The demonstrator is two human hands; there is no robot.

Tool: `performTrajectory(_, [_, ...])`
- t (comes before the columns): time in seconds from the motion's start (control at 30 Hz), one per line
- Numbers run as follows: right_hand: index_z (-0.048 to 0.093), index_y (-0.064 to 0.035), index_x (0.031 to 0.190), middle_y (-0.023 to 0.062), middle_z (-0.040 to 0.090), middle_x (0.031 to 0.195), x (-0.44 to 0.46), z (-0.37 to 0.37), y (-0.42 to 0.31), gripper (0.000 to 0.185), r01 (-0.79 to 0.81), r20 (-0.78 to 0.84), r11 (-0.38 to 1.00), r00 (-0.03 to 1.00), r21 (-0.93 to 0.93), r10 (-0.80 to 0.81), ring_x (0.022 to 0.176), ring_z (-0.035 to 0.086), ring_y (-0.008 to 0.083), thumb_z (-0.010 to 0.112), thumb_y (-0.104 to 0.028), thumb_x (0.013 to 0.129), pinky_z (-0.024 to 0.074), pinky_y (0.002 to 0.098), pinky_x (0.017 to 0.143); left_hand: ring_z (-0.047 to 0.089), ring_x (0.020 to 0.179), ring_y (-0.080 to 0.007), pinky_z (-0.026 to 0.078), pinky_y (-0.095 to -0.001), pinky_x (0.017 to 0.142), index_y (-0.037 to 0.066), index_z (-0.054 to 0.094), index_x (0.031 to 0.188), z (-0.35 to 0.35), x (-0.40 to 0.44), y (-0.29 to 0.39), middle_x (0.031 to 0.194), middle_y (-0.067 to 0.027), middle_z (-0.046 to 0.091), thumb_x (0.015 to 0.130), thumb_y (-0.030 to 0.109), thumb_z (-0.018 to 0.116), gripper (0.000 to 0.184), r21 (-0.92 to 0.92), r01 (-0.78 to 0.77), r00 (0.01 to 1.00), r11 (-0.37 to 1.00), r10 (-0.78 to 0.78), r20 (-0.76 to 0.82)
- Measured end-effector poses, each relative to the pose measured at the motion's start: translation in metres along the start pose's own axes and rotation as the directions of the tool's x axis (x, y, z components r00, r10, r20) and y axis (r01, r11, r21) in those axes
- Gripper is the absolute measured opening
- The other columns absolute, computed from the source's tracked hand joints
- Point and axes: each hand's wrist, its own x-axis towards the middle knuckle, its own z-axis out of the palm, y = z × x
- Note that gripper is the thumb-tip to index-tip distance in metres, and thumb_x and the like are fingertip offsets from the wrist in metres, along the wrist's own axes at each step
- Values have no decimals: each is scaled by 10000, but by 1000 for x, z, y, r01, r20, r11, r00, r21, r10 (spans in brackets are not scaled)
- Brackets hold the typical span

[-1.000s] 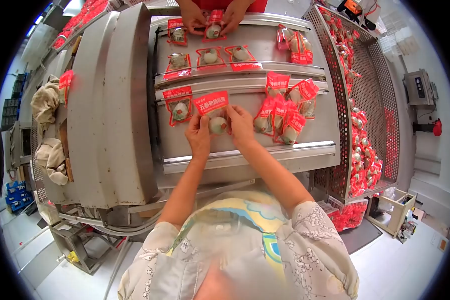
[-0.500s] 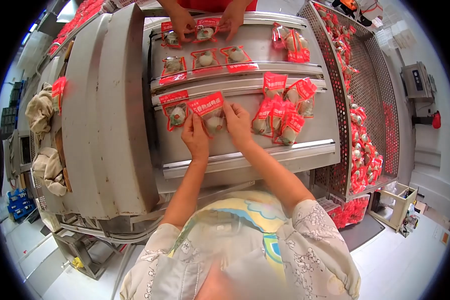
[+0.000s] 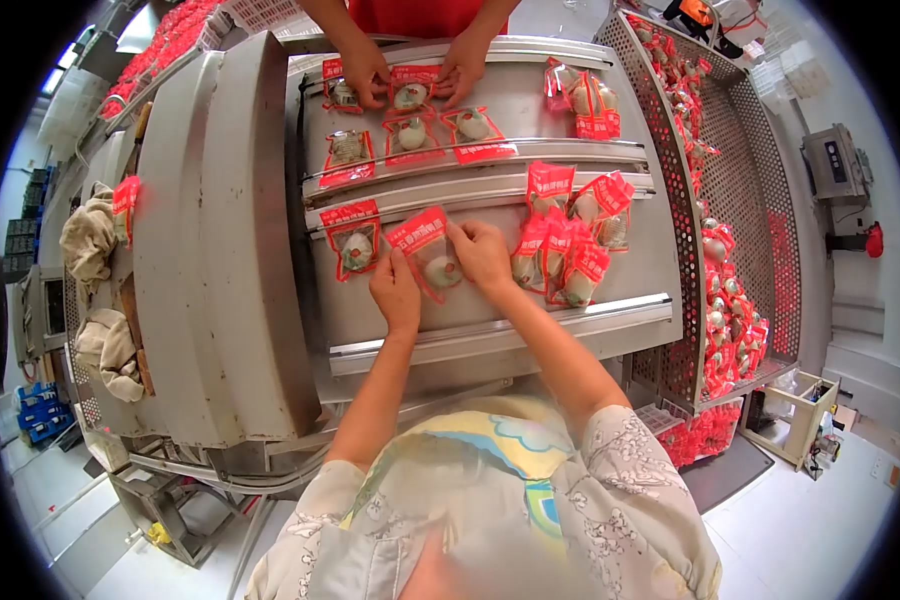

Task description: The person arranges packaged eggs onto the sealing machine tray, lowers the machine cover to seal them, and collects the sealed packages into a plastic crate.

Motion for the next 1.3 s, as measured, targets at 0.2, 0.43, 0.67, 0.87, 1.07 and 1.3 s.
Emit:
performTrajectory(0.2, [656, 22, 775, 120, 619, 614, 18, 0, 16, 343, 42, -30, 906, 998, -421, -60, 554, 636, 211, 596, -304, 862, 472, 345, 548, 476, 613, -84, 405, -268, 541, 6, 579, 735, -2, 6, -66, 650, -3, 535, 935, 214, 529, 293, 41, 97, 995, 994, -96, -39])
performTrajectory(0.43, [635, 34, 734, 54, 586, 587, 48, -5, 27, 329, 77, -127, 958, 985, -276, -116, 509, 585, 102, 610, -261, 876, 443, 269, 469, 595, 665, -171, 487, -304, 569, 20, 612, 914, 22, 30, -47, 828, -64, 636, 924, 251, 549, 240, -319, 581, 805, 749, -586, 90])
performTrajectory(0.67, [660, 21, 865, 76, 623, 668, 48, -3, 38, 276, 72, -124, 988, 988, -138, -90, 577, 609, 145, 629, -253, 868, 484, 305, 546, 447, 1243, -292, 407, -431, 968, 5, 529, 1208, 40, 7, -14, 1263, -153, 521, 837, 135, 649, 411, -224, -76, 986, 972, 40, -160])
performTrajectory(0.87, [649, -24, 914, 126, 623, 883, 32, -2, -5, 179, 420, -154, 687, 778, -592, -609, 837, 613, 293, 646, -177, 822, 485, 380, 738, 324, 1320, -365, 277, -528, 1051, 96, 516, 1274, 17, -2, -9, 1343, -139, 454, 689, 48, 696, 614, 508, -678, 734, 530, 466, 494])
performTrajectory(1.07, [602, -67, 831, 100, 601, 929, 62, 7, -27, 118, 508, 103, 558, 793, -656, -600, 881, 586, 310, 664, -137, 759, 474, 410, 718, 359, 1299, -334, 292, -518, 1039, 134, 570, 1223, 14, 8, -21, 1344, -97, 470, 734, 50, 653, 503, 533, -697, 715, 479, 511, 477])
performTrajectory(1.3, [591, -63, 851, 110, 620, 809, 76, 17, -19, 120, 516, 60, 598, 785, -613, -616, 783, 611, 306, 643, -151, 789, 472, 394, 679, 400, 1282, -322, 295, -522, 1046, 155, 587, 1196, 7, 14, -16, 1325, -73, 495, 765, 43, 609, 446, 582, -681, 728, 445, 500, 470])
